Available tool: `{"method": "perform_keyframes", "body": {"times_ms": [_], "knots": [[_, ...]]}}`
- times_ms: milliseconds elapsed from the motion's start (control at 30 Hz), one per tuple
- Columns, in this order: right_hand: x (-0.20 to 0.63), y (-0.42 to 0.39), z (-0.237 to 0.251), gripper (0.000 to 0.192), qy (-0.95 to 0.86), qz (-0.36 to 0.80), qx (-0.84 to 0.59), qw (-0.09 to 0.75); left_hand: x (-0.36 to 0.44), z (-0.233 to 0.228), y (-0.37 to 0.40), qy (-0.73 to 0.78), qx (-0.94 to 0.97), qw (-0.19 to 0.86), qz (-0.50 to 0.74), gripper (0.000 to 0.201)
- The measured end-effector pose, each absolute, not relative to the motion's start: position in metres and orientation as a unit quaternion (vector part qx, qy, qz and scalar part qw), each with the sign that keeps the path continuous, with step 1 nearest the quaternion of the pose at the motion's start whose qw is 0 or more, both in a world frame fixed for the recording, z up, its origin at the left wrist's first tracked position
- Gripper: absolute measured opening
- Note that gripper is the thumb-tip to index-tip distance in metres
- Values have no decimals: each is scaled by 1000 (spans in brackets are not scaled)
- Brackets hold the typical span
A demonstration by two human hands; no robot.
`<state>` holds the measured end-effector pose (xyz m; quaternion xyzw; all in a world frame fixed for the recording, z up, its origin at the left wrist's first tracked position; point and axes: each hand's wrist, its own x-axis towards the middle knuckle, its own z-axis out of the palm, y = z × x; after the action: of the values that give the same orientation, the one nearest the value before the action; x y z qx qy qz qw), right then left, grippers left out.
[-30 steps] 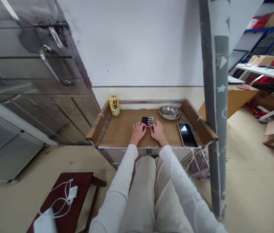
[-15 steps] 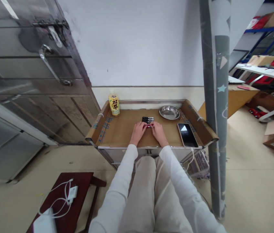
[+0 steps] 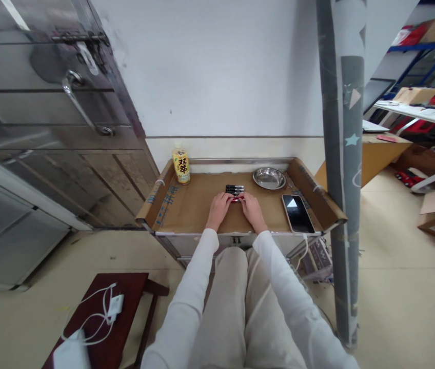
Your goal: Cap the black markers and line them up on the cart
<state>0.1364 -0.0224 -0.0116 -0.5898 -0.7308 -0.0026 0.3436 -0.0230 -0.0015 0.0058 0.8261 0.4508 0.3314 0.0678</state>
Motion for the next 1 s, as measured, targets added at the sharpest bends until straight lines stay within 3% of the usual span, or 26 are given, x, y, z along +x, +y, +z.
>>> {"method": "perform_keyframes", "body": {"times_ms": [500, 833, 1000], "knots": [[137, -23, -13, 21, -757, 46, -544, 358, -23, -2, 0, 433, 827, 112, 340, 17], [137, -25, -12, 28, -693, -42, -618, 370, -21, 2, 0, 433, 845, 96, 300, 31], [139, -26, -12, 29, -647, -61, -668, 363, -21, 2, -1, 446, 860, 82, 234, 24]]}}
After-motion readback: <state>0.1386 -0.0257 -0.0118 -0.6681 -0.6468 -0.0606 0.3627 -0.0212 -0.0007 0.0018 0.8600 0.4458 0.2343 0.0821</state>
